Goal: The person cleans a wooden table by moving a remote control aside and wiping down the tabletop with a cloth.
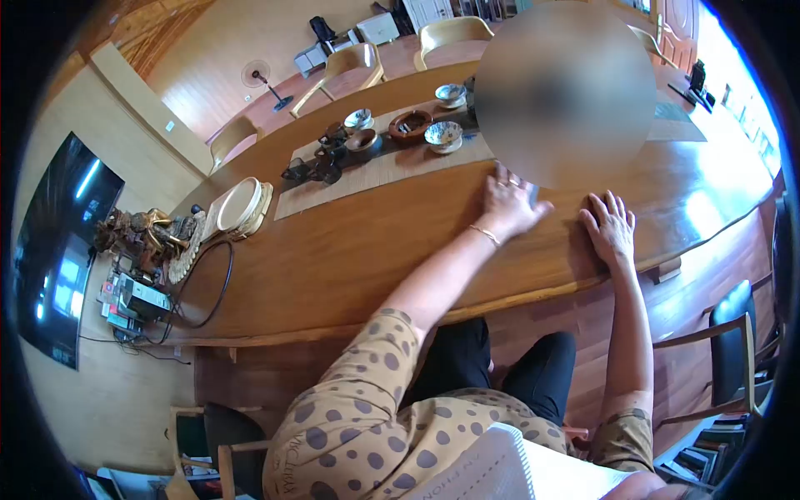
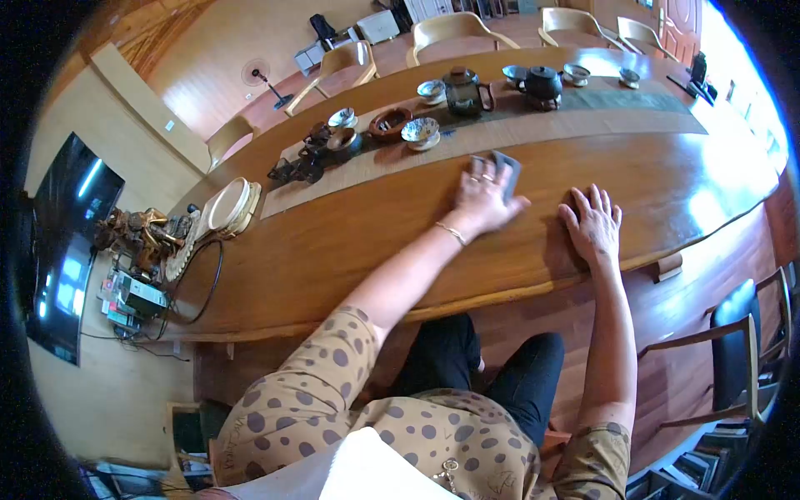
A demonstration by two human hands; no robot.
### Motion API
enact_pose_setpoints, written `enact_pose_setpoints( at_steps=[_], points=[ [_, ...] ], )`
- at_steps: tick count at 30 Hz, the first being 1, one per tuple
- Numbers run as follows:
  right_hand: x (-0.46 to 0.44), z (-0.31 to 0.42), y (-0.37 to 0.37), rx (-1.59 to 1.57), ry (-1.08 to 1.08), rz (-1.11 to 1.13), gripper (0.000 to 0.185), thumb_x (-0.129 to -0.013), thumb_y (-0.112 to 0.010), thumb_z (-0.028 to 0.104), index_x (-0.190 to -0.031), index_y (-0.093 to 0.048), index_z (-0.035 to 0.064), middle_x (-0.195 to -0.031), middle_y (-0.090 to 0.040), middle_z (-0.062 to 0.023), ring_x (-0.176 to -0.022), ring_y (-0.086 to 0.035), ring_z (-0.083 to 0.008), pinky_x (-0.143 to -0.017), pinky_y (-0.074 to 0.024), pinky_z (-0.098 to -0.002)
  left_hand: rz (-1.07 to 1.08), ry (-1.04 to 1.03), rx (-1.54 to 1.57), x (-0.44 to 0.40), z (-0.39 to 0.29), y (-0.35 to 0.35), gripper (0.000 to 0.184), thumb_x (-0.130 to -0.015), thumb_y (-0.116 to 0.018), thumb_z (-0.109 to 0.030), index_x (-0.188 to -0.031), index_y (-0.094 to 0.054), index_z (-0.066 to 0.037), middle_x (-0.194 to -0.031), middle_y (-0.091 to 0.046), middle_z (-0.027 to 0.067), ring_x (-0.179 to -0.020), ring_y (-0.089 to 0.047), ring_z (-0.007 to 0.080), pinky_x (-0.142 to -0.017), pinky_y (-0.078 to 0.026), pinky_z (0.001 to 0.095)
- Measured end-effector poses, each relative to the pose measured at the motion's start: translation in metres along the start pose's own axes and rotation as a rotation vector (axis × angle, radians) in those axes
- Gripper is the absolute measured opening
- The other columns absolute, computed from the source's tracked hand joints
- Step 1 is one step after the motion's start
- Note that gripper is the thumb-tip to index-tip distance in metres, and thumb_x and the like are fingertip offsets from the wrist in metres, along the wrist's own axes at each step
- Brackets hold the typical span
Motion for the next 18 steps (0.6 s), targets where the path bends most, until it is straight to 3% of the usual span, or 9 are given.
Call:
enact_pose_setpoints(
  at_steps=[3, 5, 8, 11, 12, 13, 14, 18],
  points=[
    [0.001, -0.001, 0.003, -0.021, 0.012, 0.001, 0.056, -0.094, -0.044, 0.053, -0.138, -0.052, 0.0189, -0.151, -0.037, -0.0151, -0.142, -0.029, -0.0316, -0.115, -0.0184, -0.0499, 0.065, -0.170, 0.122, 0.014, -0.045, -0.005, 0.089, -0.086, -0.051, -0.065, -0.149, -0.030, -0.007, -0.155, -0.025, 0.0243, -0.145, -0.016, 0.0430, -0.115, -0.015, 0.0562],
    [0.000, -0.002, 0.002, -0.027, 0.026, -0.005, 0.055, -0.094, -0.045, 0.053, -0.137, -0.052, 0.0189, -0.150, -0.038, -0.0152, -0.141, -0.030, -0.0315, -0.115, -0.0186, -0.0492, 0.108, -0.241, 0.192, 0.032, -0.039, -0.007, 0.082, -0.090, -0.048, -0.061, -0.149, -0.030, -0.007, -0.155, -0.024, 0.0223, -0.146, -0.016, 0.0389, -0.116, -0.013, 0.0555],
    [0.002, -0.005, 0.000, -0.022, 0.040, -0.011, 0.055, -0.094, -0.047, 0.052, -0.137, -0.052, 0.0187, -0.150, -0.038, -0.0153, -0.141, -0.030, -0.0312, -0.115, -0.0189, -0.0484, -0.063, -0.296, 0.006, 0.061, 0.024, 0.008, 0.074, -0.093, -0.048, -0.052, -0.146, -0.036, -0.003, -0.148, -0.038, 0.0226, -0.140, -0.032, 0.0377, -0.109, -0.024, 0.0537],
    [0.001, -0.003, 0.000, -0.007, 0.038, -0.007, 0.056, -0.094, -0.047, 0.053, -0.138, -0.052, 0.0181, -0.150, -0.039, -0.0151, -0.141, -0.031, -0.0316, -0.115, -0.0190, -0.0483, -0.176, -0.137, -0.081, 0.107, 0.127, 0.052, 0.065, -0.090, -0.055, -0.048, -0.133, -0.050, 0.000, -0.138, -0.048, 0.0204, -0.129, -0.044, 0.0342, -0.097, -0.035, 0.0504],
    [0.000, -0.003, 0.000, 0.002, 0.031, 0.001, 0.057, -0.094, -0.047, 0.053, -0.138, -0.052, 0.0181, -0.150, -0.038, -0.0151, -0.141, -0.031, -0.0317, -0.115, -0.0190, -0.0484, -0.109, 0.025, -0.088, 0.123, 0.169, 0.064, 0.064, -0.088, -0.059, -0.045, -0.133, -0.050, -0.001, -0.133, -0.052, 0.0203, -0.125, -0.046, 0.0328, -0.094, -0.037, 0.0493],
    [0.000, -0.002, 0.000, 0.011, 0.024, 0.011, 0.057, -0.094, -0.047, 0.053, -0.138, -0.051, 0.0180, -0.150, -0.038, -0.0150, -0.141, -0.031, -0.0317, -0.115, -0.0190, -0.0485, -0.215, 0.077, -0.147, 0.145, 0.214, 0.072, 0.061, -0.087, -0.060, -0.045, -0.132, -0.051, -0.005, -0.130, -0.053, 0.0189, -0.119, -0.049, 0.0324, -0.091, -0.039, 0.0504],
    [0.001, -0.002, 0.000, 0.020, 0.018, 0.022, 0.057, -0.094, -0.047, 0.053, -0.139, -0.050, 0.0184, -0.151, -0.038, -0.0148, -0.141, -0.030, -0.0318, -0.115, -0.0193, -0.0490, -0.090, 0.270, -0.099, 0.165, 0.261, 0.082, 0.061, -0.088, -0.057, -0.047, -0.133, -0.049, -0.006, -0.132, -0.052, 0.0186, -0.121, -0.049, 0.0313, -0.092, -0.038, 0.0505],
    [0.002, 0.000, -0.001, 0.052, 0.010, 0.029, 0.058, -0.094, -0.047, 0.053, -0.140, -0.049, 0.0189, -0.151, -0.036, -0.0147, -0.142, -0.029, -0.0319, -0.115, -0.0194, -0.0499, -0.186, 0.723, -0.256, 0.300, 0.412, 0.124, 0.060, -0.091, -0.051, -0.049, -0.134, -0.048, -0.006, -0.136, -0.051, 0.0167, -0.124, -0.048, 0.0346, -0.099, -0.038, 0.0531]
  ],
)
Point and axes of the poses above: each hand's wrist, its own x-axis away from the middle knuckle, its own y-axis out of the back of the hand, z = x × y, the point moved 8 cm from there along -x, towards the middle knuckle
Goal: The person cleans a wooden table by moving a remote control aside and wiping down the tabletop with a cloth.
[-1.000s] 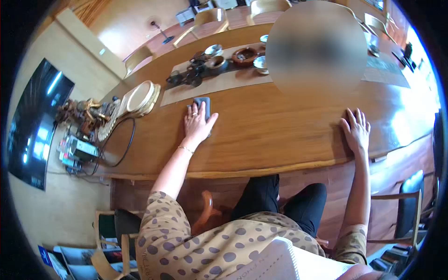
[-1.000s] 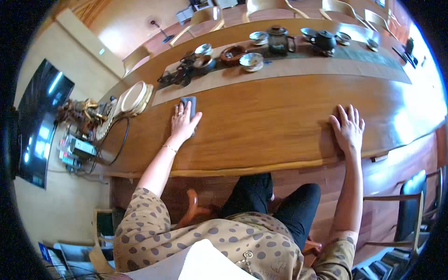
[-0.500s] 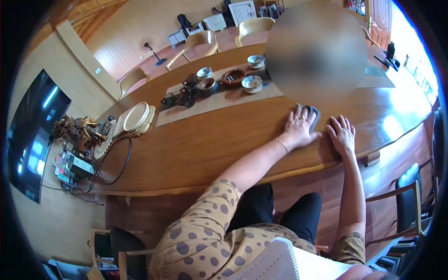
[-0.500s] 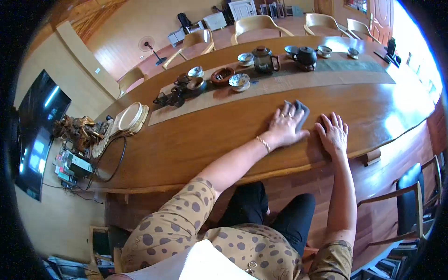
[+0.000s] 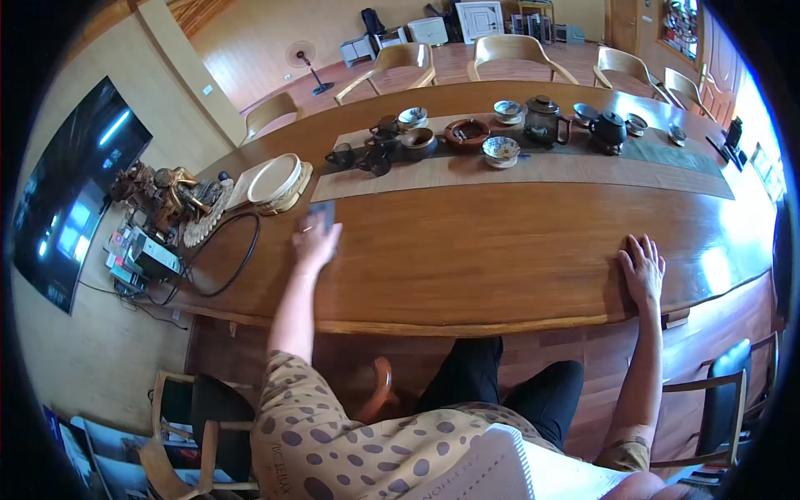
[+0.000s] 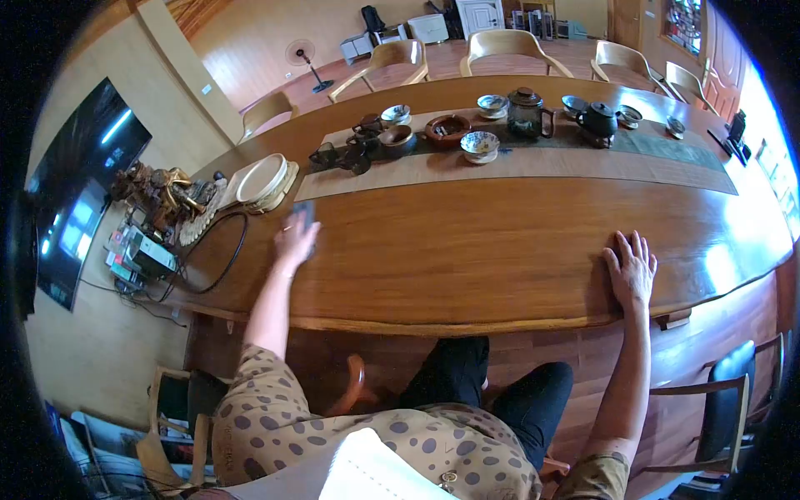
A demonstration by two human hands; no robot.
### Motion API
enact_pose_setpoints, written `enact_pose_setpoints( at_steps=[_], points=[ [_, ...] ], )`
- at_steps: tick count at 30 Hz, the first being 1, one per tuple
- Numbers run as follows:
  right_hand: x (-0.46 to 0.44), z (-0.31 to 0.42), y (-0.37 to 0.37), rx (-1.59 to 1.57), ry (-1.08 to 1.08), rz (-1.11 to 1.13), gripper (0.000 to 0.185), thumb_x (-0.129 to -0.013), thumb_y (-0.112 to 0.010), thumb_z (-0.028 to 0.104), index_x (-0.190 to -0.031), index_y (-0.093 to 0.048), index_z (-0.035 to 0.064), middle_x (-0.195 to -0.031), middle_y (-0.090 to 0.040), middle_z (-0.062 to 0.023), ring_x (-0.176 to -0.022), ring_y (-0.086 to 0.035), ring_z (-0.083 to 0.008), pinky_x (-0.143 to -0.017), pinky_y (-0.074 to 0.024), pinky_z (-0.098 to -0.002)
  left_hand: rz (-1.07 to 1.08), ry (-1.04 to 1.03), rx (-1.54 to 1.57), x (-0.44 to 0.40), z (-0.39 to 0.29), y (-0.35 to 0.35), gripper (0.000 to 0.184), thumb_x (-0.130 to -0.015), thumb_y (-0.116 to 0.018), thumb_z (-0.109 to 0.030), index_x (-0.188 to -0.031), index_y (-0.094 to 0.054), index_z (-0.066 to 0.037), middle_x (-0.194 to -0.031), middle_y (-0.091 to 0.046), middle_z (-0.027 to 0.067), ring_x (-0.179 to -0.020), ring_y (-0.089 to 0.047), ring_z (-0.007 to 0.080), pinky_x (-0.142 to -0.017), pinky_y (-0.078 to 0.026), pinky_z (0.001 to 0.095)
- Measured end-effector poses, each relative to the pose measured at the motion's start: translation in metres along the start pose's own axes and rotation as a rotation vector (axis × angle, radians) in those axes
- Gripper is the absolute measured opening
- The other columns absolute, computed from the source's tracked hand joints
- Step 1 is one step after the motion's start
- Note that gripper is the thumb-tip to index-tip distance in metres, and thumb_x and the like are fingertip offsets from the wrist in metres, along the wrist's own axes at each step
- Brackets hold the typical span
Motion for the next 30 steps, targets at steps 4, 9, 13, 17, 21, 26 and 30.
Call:
enact_pose_setpoints(
  at_steps=[4, 9, 13, 17, 21, 26, 30],
  points=[
    [0.000, 0.001, 0.000, 0.010, -0.002, 0.004, 0.058, -0.094, -0.047, 0.053, -0.141, -0.048, 0.0194, -0.152, -0.036, -0.0145, -0.142, -0.029, -0.0316, -0.115, -0.0192, -0.0503, 0.058, 0.373, -0.071, 0.070, 0.136, 0.043, 0.067, -0.093, -0.044, -0.053, -0.140, -0.043, -0.005, -0.146, -0.039, 0.0214, -0.136, -0.036, 0.0373, -0.106, -0.035, 0.0514],
    [0.001, 0.002, 0.001, 0.008, -0.016, 0.019, 0.058, -0.094, -0.047, 0.052, -0.142, -0.047, 0.0195, -0.153, -0.035, -0.0146, -0.143, -0.028, -0.0319, -0.115, -0.0187, -0.0504, 0.054, 0.506, -0.118, 0.151, 0.165, 0.058, 0.074, -0.095, -0.041, -0.055, -0.146, -0.035, -0.002, -0.153, -0.028, 0.0216, -0.142, -0.024, 0.0410, -0.113, -0.025, 0.0522],
    [0.000, 0.002, 0.000, 0.011, -0.009, 0.009, 0.058, -0.094, -0.047, 0.052, -0.142, -0.047, 0.0188, -0.152, -0.035, -0.0152, -0.142, -0.028, -0.0324, -0.115, -0.0193, -0.0508, 0.096, 0.326, -0.109, 0.161, 0.065, 0.059, 0.078, -0.094, -0.042, -0.058, -0.146, -0.034, 0.000, -0.153, -0.025, 0.0281, -0.142, -0.021, 0.0447, -0.114, -0.022, 0.0512],
    [-0.001, 0.002, -0.006, -0.025, -0.042, -0.123, 0.058, -0.092, -0.051, 0.053, -0.137, -0.051, 0.0163, -0.143, -0.045, -0.0168, -0.136, -0.036, -0.0336, -0.110, -0.0257, -0.0533, 0.098, -0.018, 0.007, 0.159, -0.087, 0.051, 0.083, -0.092, -0.045, -0.060, -0.145, -0.031, 0.002, -0.151, -0.024, 0.0333, -0.140, -0.019, 0.0529, -0.111, -0.018, 0.0619],
    [0.033, 0.112, 0.017, -0.541, 0.276, -0.165, 0.050, -0.089, -0.063, 0.036, -0.132, -0.053, 0.0131, -0.135, -0.052, -0.0167, -0.127, -0.046, -0.0340, -0.104, -0.0340, -0.0513, 0.146, -0.267, 0.154, 0.160, -0.217, 0.028, 0.085, -0.091, -0.046, -0.060, -0.146, -0.029, 0.003, -0.149, -0.021, 0.0375, -0.139, -0.018, 0.0557, -0.107, -0.015, 0.0694],
    [0.083, 0.256, 0.009, -0.952, 0.666, 0.208, 0.055, -0.095, -0.051, 0.043, -0.140, -0.047, 0.0109, -0.144, -0.044, -0.0205, -0.137, -0.038, -0.0341, -0.110, -0.0288, -0.0531, 0.220, -0.536, 0.567, 0.172, -0.295, 0.033, 0.089, -0.087, -0.063, -0.041, -0.152, -0.017, -0.002, -0.153, -0.022, 0.0288, -0.142, -0.018, 0.0468, -0.114, -0.016, 0.0561],
    [0.099, 0.299, 0.006, -0.618, 0.649, 0.181, 0.064, -0.092, -0.048, 0.057, -0.135, -0.053, 0.0106, -0.145, -0.038, -0.0276, -0.138, -0.031, -0.0442, -0.111, -0.0250, -0.0550, -0.004, -0.482, 0.890, 0.159, -0.237, 0.071, 0.061, -0.080, -0.068, -0.009, -0.137, -0.047, -0.002, -0.137, -0.049, 0.0215, -0.132, -0.042, 0.0370, -0.109, -0.032, 0.0465]
  ],
)
Point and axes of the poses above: each hand's wrist, its own x-axis away from the middle knuckle, its own y-axis out of the back of the hand, z = x × y, the point moved 8 cm from there along -x, towards the middle knuckle
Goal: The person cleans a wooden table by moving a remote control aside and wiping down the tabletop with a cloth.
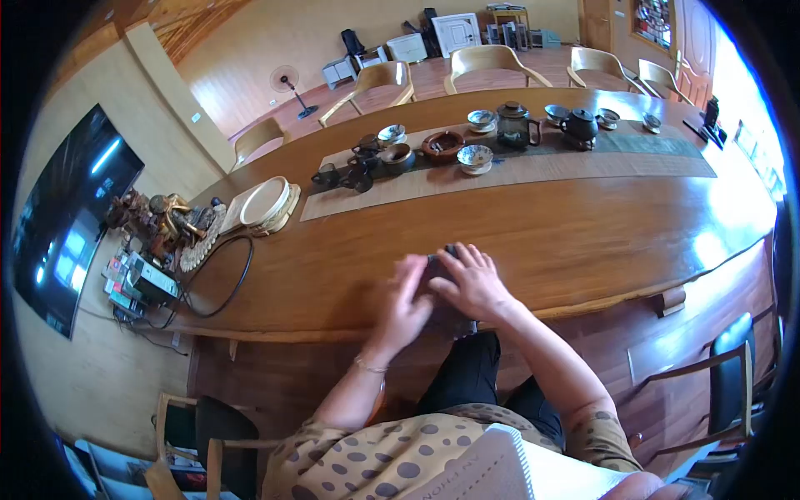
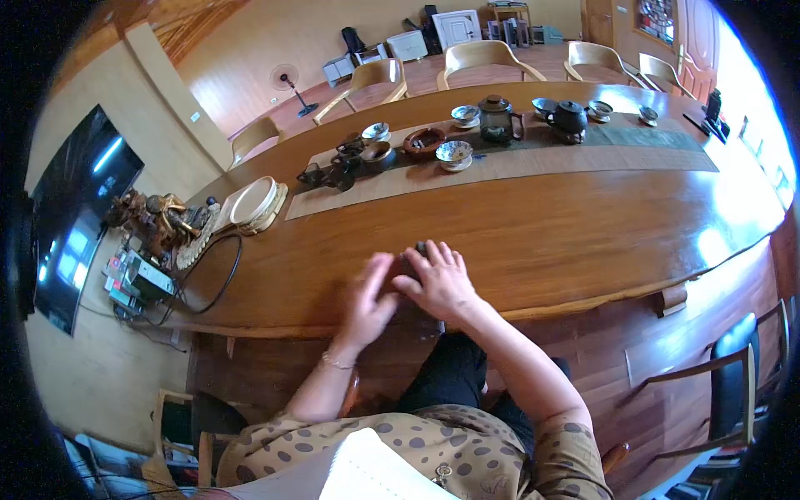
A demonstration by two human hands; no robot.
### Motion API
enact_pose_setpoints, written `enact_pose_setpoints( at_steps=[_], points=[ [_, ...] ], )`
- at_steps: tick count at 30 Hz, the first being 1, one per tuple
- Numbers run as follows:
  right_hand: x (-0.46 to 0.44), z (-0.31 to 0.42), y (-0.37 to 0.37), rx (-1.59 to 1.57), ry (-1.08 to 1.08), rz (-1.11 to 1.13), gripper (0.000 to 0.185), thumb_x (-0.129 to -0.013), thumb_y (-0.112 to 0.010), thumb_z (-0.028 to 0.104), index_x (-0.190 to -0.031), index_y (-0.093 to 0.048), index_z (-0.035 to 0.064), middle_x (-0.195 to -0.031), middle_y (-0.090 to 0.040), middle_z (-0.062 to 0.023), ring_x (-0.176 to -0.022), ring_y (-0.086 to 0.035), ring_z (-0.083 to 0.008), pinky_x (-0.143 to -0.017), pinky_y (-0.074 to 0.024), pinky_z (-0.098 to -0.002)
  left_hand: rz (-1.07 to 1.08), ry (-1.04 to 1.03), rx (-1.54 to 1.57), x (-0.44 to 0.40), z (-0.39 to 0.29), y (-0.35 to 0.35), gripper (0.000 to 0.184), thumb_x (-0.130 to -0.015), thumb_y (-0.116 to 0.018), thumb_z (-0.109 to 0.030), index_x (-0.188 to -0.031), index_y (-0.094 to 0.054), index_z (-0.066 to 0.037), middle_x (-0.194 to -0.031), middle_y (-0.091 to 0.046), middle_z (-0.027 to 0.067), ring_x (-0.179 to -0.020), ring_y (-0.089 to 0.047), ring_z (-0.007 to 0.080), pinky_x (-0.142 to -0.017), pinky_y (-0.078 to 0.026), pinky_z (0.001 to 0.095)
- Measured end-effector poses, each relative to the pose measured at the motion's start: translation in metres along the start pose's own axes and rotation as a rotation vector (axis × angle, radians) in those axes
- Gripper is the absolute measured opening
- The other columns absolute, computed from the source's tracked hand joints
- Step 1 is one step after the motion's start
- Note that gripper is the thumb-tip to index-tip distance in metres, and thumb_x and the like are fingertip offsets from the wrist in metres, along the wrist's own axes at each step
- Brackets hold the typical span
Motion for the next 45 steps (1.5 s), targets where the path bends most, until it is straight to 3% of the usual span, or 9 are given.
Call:
enact_pose_setpoints(
  at_steps=[5, 11, 15, 21, 26, 32, 36, 39, 45],
  points=[
    [-0.007, 0.021, -0.026, 0.276, 0.036, -0.083, 0.058, -0.080, -0.066, 0.052, -0.116, -0.061, 0.0073, -0.130, -0.046, -0.0279, -0.131, -0.033, -0.0471, -0.105, -0.0259, -0.0626, -0.331, 0.259, -0.683, 0.060, 0.088, 0.118, 0.045, -0.085, -0.067, -0.031, -0.125, -0.061, -0.009, -0.133, -0.055, 0.0165, -0.128, -0.045, 0.0365, -0.107, -0.026, 0.0590],
    [0.026, 0.079, -0.038, 0.211, 0.393, 0.068, 0.078, -0.071, -0.072, 0.057, -0.130, -0.056, 0.0098, -0.133, -0.047, -0.0245, -0.134, -0.033, -0.0412, -0.113, -0.0196, -0.0562, -0.204, 0.610, -1.034, 0.079, 0.132, 0.153, 0.054, -0.094, -0.053, -0.046, -0.136, -0.052, -0.013, -0.147, -0.042, 0.0168, -0.139, -0.032, 0.0378, -0.110, -0.019, 0.0627],
    [0.057, 0.041, -0.027, 0.204, 0.556, 0.106, 0.084, -0.070, -0.076, 0.045, -0.141, -0.046, 0.0123, -0.145, -0.040, -0.0192, -0.140, -0.032, -0.0337, -0.115, -0.0216, -0.0498, -0.022, 0.715, -1.058, 0.073, 0.135, 0.141, 0.055, -0.097, -0.044, -0.051, -0.139, -0.050, -0.015, -0.151, -0.037, 0.0151, -0.143, -0.026, 0.0365, -0.111, -0.015, 0.0634],
    [0.116, -0.082, 0.103, 0.370, 0.205, 0.144, 0.081, -0.066, -0.080, 0.035, -0.139, -0.048, 0.0183, -0.148, -0.040, -0.0098, -0.139, -0.035, -0.0294, -0.114, -0.0262, -0.0510, 0.009, 0.745, -1.066, 0.076, 0.137, 0.140, 0.056, -0.099, -0.040, -0.052, -0.138, -0.052, -0.014, -0.149, -0.040, 0.0151, -0.142, -0.029, 0.0364, -0.112, -0.015, 0.0616],
    [0.183, -0.202, 0.212, 0.488, -0.254, -0.135, 0.061, -0.073, -0.074, 0.026, -0.130, -0.055, 0.0144, -0.146, -0.044, -0.0099, -0.138, -0.036, -0.0304, -0.113, -0.0257, -0.0500, 0.027, 0.755, -1.134, 0.070, 0.125, 0.136, 0.055, -0.099, -0.040, -0.050, -0.136, -0.052, -0.011, -0.146, -0.045, 0.0141, -0.140, -0.032, 0.0355, -0.113, -0.017, 0.0587],
    [0.189, -0.293, 0.247, 0.731, -0.800, -0.424, 0.061, -0.084, -0.059, 0.044, -0.135, -0.050, 0.0128, -0.144, -0.043, -0.0183, -0.136, -0.035, -0.0351, -0.112, -0.0237, -0.0475, -0.004, 0.745, -1.128, 0.073, 0.129, 0.138, 0.055, -0.099, -0.040, -0.051, -0.136, -0.053, -0.011, -0.146, -0.045, 0.0144, -0.140, -0.032, 0.0352, -0.113, -0.020, 0.0586],
    [0.093, -0.174, 0.183, 0.560, -0.407, -0.314, 0.052, -0.078, -0.066, 0.036, -0.122, -0.058, 0.0110, -0.123, -0.053, -0.0156, -0.120, -0.046, -0.0351, -0.102, -0.0365, -0.0465, -0.001, 0.776, -1.082, 0.072, 0.127, 0.139, 0.057, -0.098, -0.041, -0.052, -0.137, -0.051, -0.013, -0.147, -0.044, 0.0143, -0.141, -0.031, 0.0347, -0.112, -0.019, 0.0590],
    [0.052, -0.074, 0.108, 0.347, -0.038, -0.209, 0.064, -0.073, -0.073, 0.046, -0.124, -0.058, 0.0104, -0.128, -0.049, -0.0187, -0.124, -0.043, -0.0390, -0.109, -0.0301, -0.0508, -0.004, 0.773, -1.084, 0.070, 0.125, 0.138, 0.056, -0.098, -0.041, -0.053, -0.137, -0.051, -0.014, -0.146, -0.045, 0.0143, -0.140, -0.032, 0.0351, -0.112, -0.021, 0.0582],
    [0.041, 0.028, -0.012, 0.192, 0.325, 0.020, 0.059, -0.089, -0.058, 0.041, -0.138, -0.050, 0.0087, -0.148, -0.037, -0.0203, -0.140, -0.030, -0.0362, -0.117, -0.0185, -0.0497, -0.034, 0.736, -1.095, 0.071, 0.126, 0.140, 0.055, -0.097, -0.043, -0.052, -0.135, -0.052, -0.013, -0.144, -0.047, 0.0137, -0.136, -0.036, 0.0381, -0.110, -0.025, 0.0566]
  ],
)
Point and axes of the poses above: each hand's wrist, its own x-axis away from the middle knuckle, its own y-axis out of the back of the hand, z = x × y, the point moved 8 cm from there along -x, towards the middle knuckle
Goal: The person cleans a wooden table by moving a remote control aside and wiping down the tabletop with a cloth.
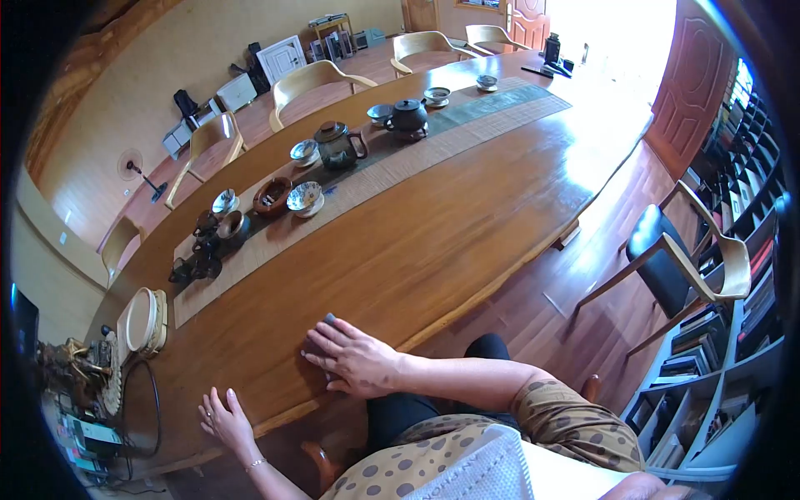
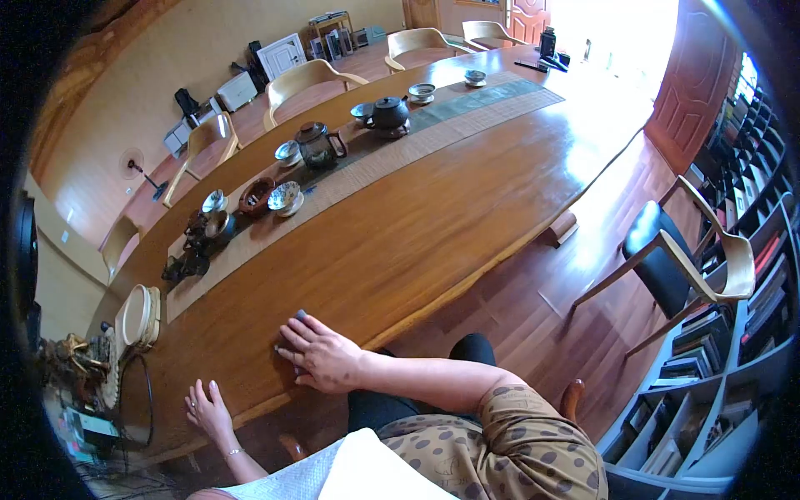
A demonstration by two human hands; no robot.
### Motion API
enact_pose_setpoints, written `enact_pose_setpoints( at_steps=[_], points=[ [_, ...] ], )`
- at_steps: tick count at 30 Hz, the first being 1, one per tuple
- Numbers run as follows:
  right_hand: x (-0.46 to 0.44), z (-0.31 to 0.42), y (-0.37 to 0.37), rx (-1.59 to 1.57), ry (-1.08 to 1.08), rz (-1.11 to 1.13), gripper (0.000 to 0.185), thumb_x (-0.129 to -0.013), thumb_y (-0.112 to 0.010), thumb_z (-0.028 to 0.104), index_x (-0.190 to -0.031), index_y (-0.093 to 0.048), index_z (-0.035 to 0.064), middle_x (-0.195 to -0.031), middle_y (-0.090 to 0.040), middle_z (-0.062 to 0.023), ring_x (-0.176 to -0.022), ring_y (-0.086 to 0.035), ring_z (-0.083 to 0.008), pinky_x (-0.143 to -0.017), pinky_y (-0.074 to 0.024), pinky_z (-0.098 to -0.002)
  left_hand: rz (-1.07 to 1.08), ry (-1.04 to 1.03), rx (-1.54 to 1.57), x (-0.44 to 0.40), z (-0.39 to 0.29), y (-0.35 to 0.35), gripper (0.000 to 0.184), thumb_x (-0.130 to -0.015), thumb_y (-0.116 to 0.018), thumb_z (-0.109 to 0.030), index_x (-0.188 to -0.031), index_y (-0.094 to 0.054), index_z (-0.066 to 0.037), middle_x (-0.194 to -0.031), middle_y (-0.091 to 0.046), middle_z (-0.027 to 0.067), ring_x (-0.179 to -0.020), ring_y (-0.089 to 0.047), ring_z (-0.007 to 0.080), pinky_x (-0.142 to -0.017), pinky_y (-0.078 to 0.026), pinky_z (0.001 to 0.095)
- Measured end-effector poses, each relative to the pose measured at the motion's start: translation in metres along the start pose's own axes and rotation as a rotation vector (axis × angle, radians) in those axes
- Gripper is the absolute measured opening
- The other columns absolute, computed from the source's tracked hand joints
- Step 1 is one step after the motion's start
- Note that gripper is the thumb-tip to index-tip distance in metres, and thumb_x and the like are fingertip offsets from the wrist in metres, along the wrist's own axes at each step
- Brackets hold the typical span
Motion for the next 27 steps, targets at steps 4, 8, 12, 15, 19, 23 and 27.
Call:
enact_pose_setpoints(
  at_steps=[4, 8, 12, 15, 19, 23, 27],
  points=[
    [0.013, -0.035, 0.022, -0.053, -0.112, 0.027, 0.056, -0.089, -0.058, 0.037, -0.136, -0.050, 0.0079, -0.145, -0.041, -0.0161, -0.139, -0.033, -0.0324, -0.116, -0.0209, -0.0474, 0.034, -0.007, 0.006, -0.001, -0.004, 0.005, 0.055, -0.098, -0.043, -0.051, -0.136, -0.052, -0.012, -0.145, -0.046, 0.0147, -0.138, -0.035, 0.0368, -0.112, -0.023, 0.0562],
    [0.063, -0.131, 0.107, 0.262, -0.352, -0.206, 0.040, -0.081, -0.065, 0.027, -0.118, -0.059, 0.0141, -0.124, -0.056, -0.0112, -0.118, -0.050, -0.0313, -0.094, -0.0412, -0.0452, 0.017, -0.006, 0.018, 0.002, 0.000, -0.001, 0.054, -0.098, -0.044, -0.050, -0.136, -0.051, -0.012, -0.144, -0.046, 0.0151, -0.137, -0.036, 0.0360, -0.111, -0.024, 0.0554],
    [0.157, -0.258, 0.168, 0.506, -0.806, -0.232, 0.044, -0.088, -0.054, 0.031, -0.131, -0.054, 0.0217, -0.134, -0.051, -0.0093, -0.128, -0.044, -0.0269, -0.103, -0.0336, -0.0459, 0.021, 0.004, 0.019, 0.003, -0.007, 0.010, 0.054, -0.097, -0.045, -0.049, -0.135, -0.052, -0.011, -0.144, -0.047, 0.0157, -0.136, -0.037, 0.0351, -0.111, -0.026, 0.0544],
    [0.235, -0.331, 0.201, 0.559, -1.182, -0.257, 0.051, -0.093, -0.048, 0.038, -0.142, -0.045, 0.0252, -0.144, -0.043, -0.0096, -0.135, -0.036, -0.0274, -0.108, -0.0282, -0.0505, 0.019, 0.002, 0.003, 0.002, -0.007, 0.008, 0.053, -0.097, -0.046, -0.047, -0.135, -0.052, -0.010, -0.143, -0.047, 0.0160, -0.136, -0.038, 0.0351, -0.111, -0.026, 0.0536],
    [0.227, -0.349, 0.189, 0.692, -1.303, -0.202, 0.048, -0.092, -0.047, 0.039, -0.135, -0.050, 0.0191, -0.142, -0.043, -0.0139, -0.131, -0.039, -0.0344, -0.106, -0.0305, -0.0526, -0.017, -0.011, -0.008, 0.004, -0.006, 0.009, 0.052, -0.097, -0.047, -0.046, -0.134, -0.052, -0.010, -0.142, -0.049, 0.0162, -0.135, -0.040, 0.0355, -0.111, -0.028, 0.0511],
    [0.088, -0.213, 0.128, 0.367, -0.655, -0.273, 0.031, -0.080, -0.061, 0.028, -0.109, -0.066, 0.0170, -0.120, -0.056, -0.0108, -0.111, -0.051, -0.0327, -0.095, -0.0406, -0.0467, -0.018, -0.012, -0.008, 0.003, -0.007, 0.010, 0.053, -0.097, -0.046, -0.047, -0.134, -0.052, -0.010, -0.142, -0.049, 0.0159, -0.134, -0.041, 0.0355, -0.111, -0.029, 0.0492],
    [0.018, -0.065, 0.047, 0.071, -0.215, -0.066, 0.041, -0.082, -0.062, 0.035, -0.119, -0.064, 0.0168, -0.132, -0.050, -0.0139, -0.126, -0.044, -0.0337, -0.106, -0.0320, -0.0500, -0.009, -0.032, 0.001, -0.003, 0.002, -0.003, 0.055, -0.097, -0.045, -0.050, -0.135, -0.052, -0.011, -0.142, -0.049, 0.0154, -0.132, -0.043, 0.0352, -0.109, -0.032, 0.0490]
  ],
)
Point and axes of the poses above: each hand's wrist, its own x-axis away from the middle knuckle, its own y-axis out of the back of the hand, z = x × y, the point moved 8 cm from there along -x, towards the middle knuckle
